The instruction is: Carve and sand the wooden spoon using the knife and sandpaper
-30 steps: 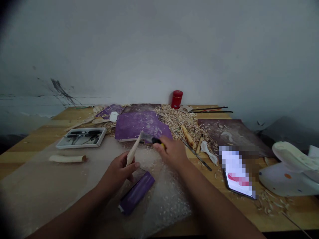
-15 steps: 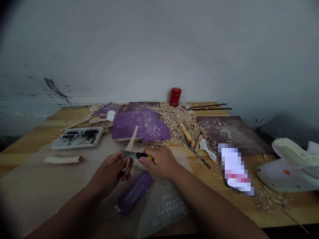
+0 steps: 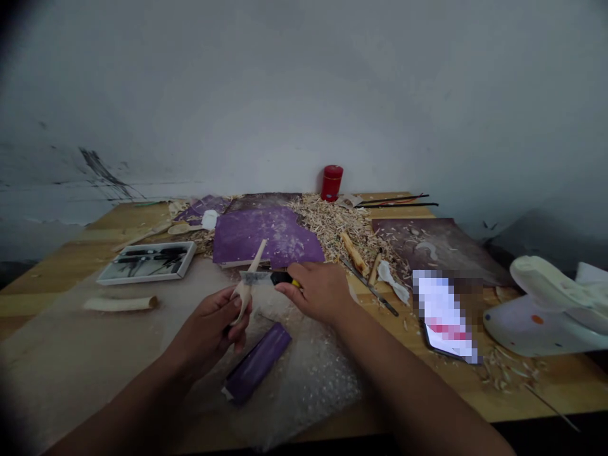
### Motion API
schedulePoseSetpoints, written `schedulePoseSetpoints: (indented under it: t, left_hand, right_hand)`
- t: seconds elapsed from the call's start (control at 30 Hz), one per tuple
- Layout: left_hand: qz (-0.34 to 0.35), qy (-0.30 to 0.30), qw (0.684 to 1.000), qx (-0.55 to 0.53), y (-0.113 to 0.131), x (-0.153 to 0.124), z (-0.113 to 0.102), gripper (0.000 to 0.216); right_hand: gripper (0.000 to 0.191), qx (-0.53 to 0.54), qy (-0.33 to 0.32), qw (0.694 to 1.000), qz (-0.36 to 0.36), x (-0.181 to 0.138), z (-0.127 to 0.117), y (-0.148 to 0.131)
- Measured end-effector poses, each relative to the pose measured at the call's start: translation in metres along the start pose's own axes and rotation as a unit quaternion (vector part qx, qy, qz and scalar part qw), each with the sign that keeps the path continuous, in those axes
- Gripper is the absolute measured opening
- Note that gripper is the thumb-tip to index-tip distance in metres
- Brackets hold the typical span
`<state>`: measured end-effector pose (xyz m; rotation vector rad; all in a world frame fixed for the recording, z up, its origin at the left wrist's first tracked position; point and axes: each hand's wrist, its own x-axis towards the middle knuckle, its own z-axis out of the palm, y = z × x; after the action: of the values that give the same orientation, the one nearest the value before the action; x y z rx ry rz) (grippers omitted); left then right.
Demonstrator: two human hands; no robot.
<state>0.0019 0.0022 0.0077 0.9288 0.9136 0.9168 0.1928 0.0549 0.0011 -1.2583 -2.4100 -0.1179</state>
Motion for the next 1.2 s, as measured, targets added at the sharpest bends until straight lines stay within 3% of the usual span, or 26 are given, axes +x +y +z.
schedulePoseSetpoints:
  t: [0.13, 0.2, 0.4, 0.57, 0.7, 0.83, 0.97, 1.2]
  left_hand:
    - [-0.002, 0.009, 1.000, -0.011, 0.002, -0.002, 0.005, 0.017]
    - [-0.002, 0.015, 1.000, -0.015, 0.002, -0.002, 0.006, 0.017]
    - [-0.004, 0.019, 1.000, -0.009, -0.001, 0.000, 0.003, 0.018]
    - [-0.003, -0.007, 1.000, 0.008, -0.002, 0.000, -0.002, 0.020]
    - [-0.003, 0.006, 1.000, -0.011, -0.001, -0.002, 0.003, 0.021]
    - [-0.007, 0.017, 0.999, -0.030, 0.001, -0.004, 0.009, 0.018]
    - [-0.012, 0.035, 0.999, -0.015, 0.001, -0.002, 0.009, 0.019]
    - [0.000, 0.029, 1.000, -0.008, -0.004, 0.000, 0.003, 0.018]
  right_hand:
    - [0.044, -0.048, 0.070, 0.994, 0.072, 0.000, -0.002, 0.011]
    - [0.045, -0.018, 0.073, 0.993, 0.088, 0.000, -0.002, 0.011]
    - [0.040, 0.192, -0.062, 0.979, -0.032, -0.003, 0.002, -0.011]
    - [0.040, 0.218, -0.096, 0.970, -0.050, -0.002, 0.006, -0.015]
    - [0.041, 0.134, -0.065, 0.988, -0.035, 0.001, 0.005, -0.007]
    - [0.044, 0.050, 0.008, 0.998, 0.042, 0.001, 0.003, 0.009]
    - [0.044, 0.061, 0.087, 0.990, 0.097, -0.001, 0.001, 0.015]
    - [0.040, 0.239, -0.081, 0.966, -0.046, -0.003, 0.005, -0.012]
